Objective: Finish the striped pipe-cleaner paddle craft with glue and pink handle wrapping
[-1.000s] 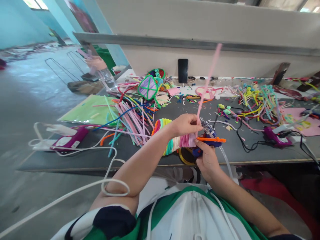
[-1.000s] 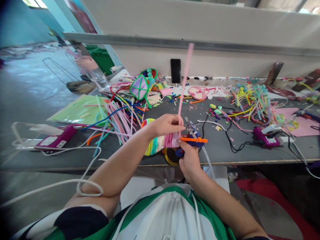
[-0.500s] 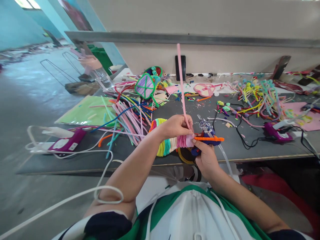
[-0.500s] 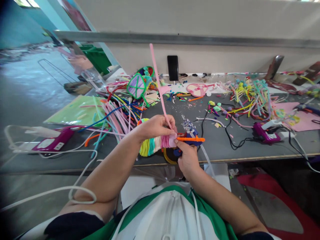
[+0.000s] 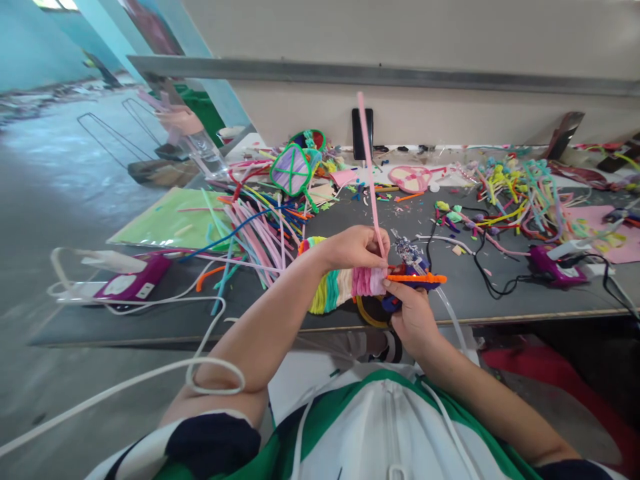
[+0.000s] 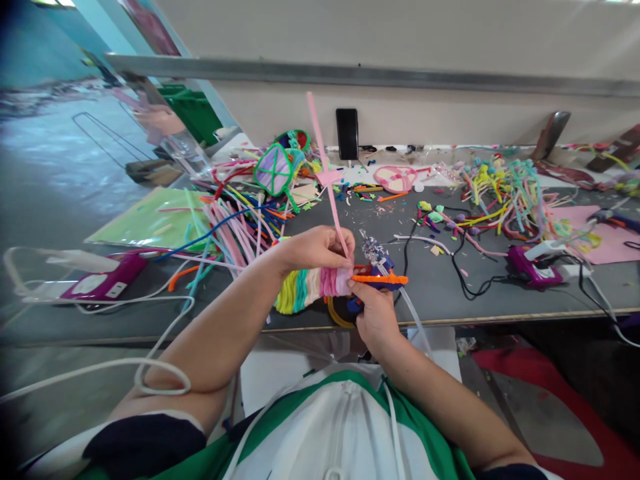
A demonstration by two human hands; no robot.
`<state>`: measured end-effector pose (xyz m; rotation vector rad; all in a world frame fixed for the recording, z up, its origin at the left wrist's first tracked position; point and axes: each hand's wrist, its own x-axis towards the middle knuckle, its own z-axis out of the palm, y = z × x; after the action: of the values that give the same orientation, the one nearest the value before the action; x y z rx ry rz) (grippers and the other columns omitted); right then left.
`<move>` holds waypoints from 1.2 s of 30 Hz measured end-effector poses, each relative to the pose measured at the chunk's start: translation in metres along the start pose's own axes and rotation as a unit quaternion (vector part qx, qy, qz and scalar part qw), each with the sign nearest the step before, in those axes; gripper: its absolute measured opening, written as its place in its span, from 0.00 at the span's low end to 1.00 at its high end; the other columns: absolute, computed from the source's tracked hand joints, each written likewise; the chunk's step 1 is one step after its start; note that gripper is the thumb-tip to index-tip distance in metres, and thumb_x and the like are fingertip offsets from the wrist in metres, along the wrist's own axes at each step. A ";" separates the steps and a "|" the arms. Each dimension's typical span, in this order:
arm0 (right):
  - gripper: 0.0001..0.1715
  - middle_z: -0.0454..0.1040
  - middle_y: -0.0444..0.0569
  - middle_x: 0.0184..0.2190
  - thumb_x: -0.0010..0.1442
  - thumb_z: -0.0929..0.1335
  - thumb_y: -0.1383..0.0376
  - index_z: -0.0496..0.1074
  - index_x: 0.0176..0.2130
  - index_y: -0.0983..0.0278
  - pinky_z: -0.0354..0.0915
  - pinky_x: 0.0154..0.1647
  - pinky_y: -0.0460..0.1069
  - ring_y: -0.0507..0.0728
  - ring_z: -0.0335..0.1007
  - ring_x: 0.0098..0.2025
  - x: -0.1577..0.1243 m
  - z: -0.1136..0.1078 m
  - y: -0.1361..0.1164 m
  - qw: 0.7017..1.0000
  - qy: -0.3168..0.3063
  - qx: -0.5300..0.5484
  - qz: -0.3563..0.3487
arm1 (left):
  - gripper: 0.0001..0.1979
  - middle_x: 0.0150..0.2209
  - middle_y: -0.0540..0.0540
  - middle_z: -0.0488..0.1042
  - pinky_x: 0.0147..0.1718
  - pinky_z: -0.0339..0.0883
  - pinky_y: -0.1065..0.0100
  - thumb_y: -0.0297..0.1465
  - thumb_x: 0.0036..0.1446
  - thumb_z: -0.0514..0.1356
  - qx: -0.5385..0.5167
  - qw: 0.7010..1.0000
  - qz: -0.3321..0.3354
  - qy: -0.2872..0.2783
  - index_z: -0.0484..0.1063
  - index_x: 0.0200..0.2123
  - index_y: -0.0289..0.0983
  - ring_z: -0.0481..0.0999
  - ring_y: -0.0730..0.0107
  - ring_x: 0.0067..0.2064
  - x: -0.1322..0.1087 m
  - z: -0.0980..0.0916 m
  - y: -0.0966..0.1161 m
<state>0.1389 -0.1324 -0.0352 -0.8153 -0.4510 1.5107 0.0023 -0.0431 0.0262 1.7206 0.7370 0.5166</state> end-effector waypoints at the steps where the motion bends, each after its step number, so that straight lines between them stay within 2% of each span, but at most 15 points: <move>1: 0.13 0.76 0.38 0.26 0.40 0.73 0.73 0.73 0.27 0.59 0.72 0.41 0.51 0.54 0.73 0.28 0.000 0.000 0.000 1.000 0.000 0.002 -0.001 | 0.10 0.26 0.53 0.70 0.28 0.65 0.73 0.26 0.45 0.64 -0.009 1.000 0.001 -0.003 0.64 0.31 0.34 0.72 0.76 0.28 0.001 0.001 0.000; 9: 0.13 0.77 0.40 0.27 0.40 0.74 0.72 0.73 0.29 0.60 0.71 0.39 0.52 0.55 0.73 0.29 -0.001 -0.001 0.002 1.000 -0.003 -0.003 -0.005 | 0.11 0.24 0.54 0.69 0.26 0.62 0.74 0.25 0.42 0.64 -0.032 0.999 0.002 0.022 0.64 0.29 0.34 0.69 0.77 0.26 0.001 0.005 -0.002; 14: 0.11 0.77 0.43 0.27 0.45 0.75 0.65 0.74 0.32 0.62 0.70 0.36 0.50 0.54 0.72 0.29 0.002 -0.016 -0.005 0.999 0.004 -0.040 -0.009 | 0.12 0.23 0.54 0.68 0.26 0.62 0.74 0.23 0.39 0.66 -0.059 0.997 -0.007 0.046 0.65 0.27 0.34 0.68 0.78 0.25 0.003 -0.002 -0.001; 17: 0.10 0.74 0.41 0.25 0.47 0.75 0.64 0.73 0.31 0.63 0.68 0.33 0.48 0.51 0.70 0.27 0.008 -0.032 -0.023 0.992 0.037 -0.081 -0.087 | 0.12 0.23 0.53 0.71 0.28 0.63 0.73 0.23 0.38 0.67 -0.067 0.995 -0.018 0.070 0.67 0.26 0.35 0.71 0.76 0.26 0.007 -0.010 -0.004; 20: 0.12 0.72 0.39 0.27 0.49 0.74 0.64 0.71 0.34 0.61 0.65 0.31 0.46 0.49 0.67 0.27 0.007 -0.044 -0.049 0.977 0.023 -0.136 -0.164 | 0.11 0.22 0.52 0.71 0.27 0.64 0.71 0.22 0.36 0.67 -0.074 0.992 -0.024 0.102 0.68 0.25 0.35 0.72 0.74 0.25 0.016 -0.021 -0.006; 22: 0.13 0.71 0.40 0.28 0.50 0.74 0.62 0.70 0.35 0.61 0.65 0.31 0.47 0.49 0.66 0.26 0.002 -0.046 -0.067 0.955 0.023 -0.224 -0.193 | 0.11 0.22 0.51 0.71 0.26 0.64 0.71 0.22 0.36 0.67 -0.065 0.988 -0.013 0.142 0.68 0.25 0.35 0.71 0.73 0.24 0.023 -0.028 -0.004; 25: 0.14 0.71 0.42 0.26 0.48 0.75 0.60 0.72 0.34 0.62 0.66 0.31 0.48 0.51 0.67 0.26 -0.010 -0.041 -0.086 0.906 0.024 -0.379 -0.187 | 0.11 0.22 0.51 0.71 0.26 0.64 0.71 0.24 0.37 0.67 -0.038 0.967 0.038 0.249 0.67 0.25 0.35 0.73 0.72 0.25 0.028 -0.033 0.004; 27: 0.17 0.72 0.43 0.26 0.45 0.75 0.59 0.73 0.34 0.62 0.67 0.32 0.50 0.52 0.67 0.25 -0.016 -0.034 -0.088 0.885 0.026 -0.428 -0.182 | 0.10 0.22 0.51 0.71 0.25 0.63 0.72 0.26 0.39 0.66 -0.024 0.944 0.074 0.320 0.67 0.26 0.36 0.73 0.71 0.25 0.027 -0.032 0.010; 32: 0.14 0.73 0.46 0.26 0.48 0.73 0.55 0.72 0.31 0.61 0.68 0.29 0.51 0.55 0.70 0.26 -0.012 -0.018 -0.066 0.850 0.017 -0.473 -0.232 | 0.11 0.21 0.52 0.71 0.23 0.62 0.74 0.29 0.42 0.66 -0.018 0.876 0.109 0.469 0.66 0.27 0.37 0.72 0.72 0.24 0.011 -0.020 0.016; 36: 0.11 0.73 0.46 0.25 0.51 0.71 0.57 0.71 0.30 0.61 0.66 0.27 0.50 0.56 0.70 0.27 -0.005 -0.008 -0.049 0.798 -0.030 -0.527 -0.289 | 0.11 0.24 0.52 0.73 0.24 0.63 0.74 0.32 0.44 0.66 -0.032 0.857 0.106 0.504 0.66 0.29 0.37 0.73 0.72 0.25 -0.006 -0.010 0.018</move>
<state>0.1780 -0.1331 -0.0046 -1.3063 -1.5164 0.6072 -0.0049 -0.0431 0.0464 1.3915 1.2268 1.6422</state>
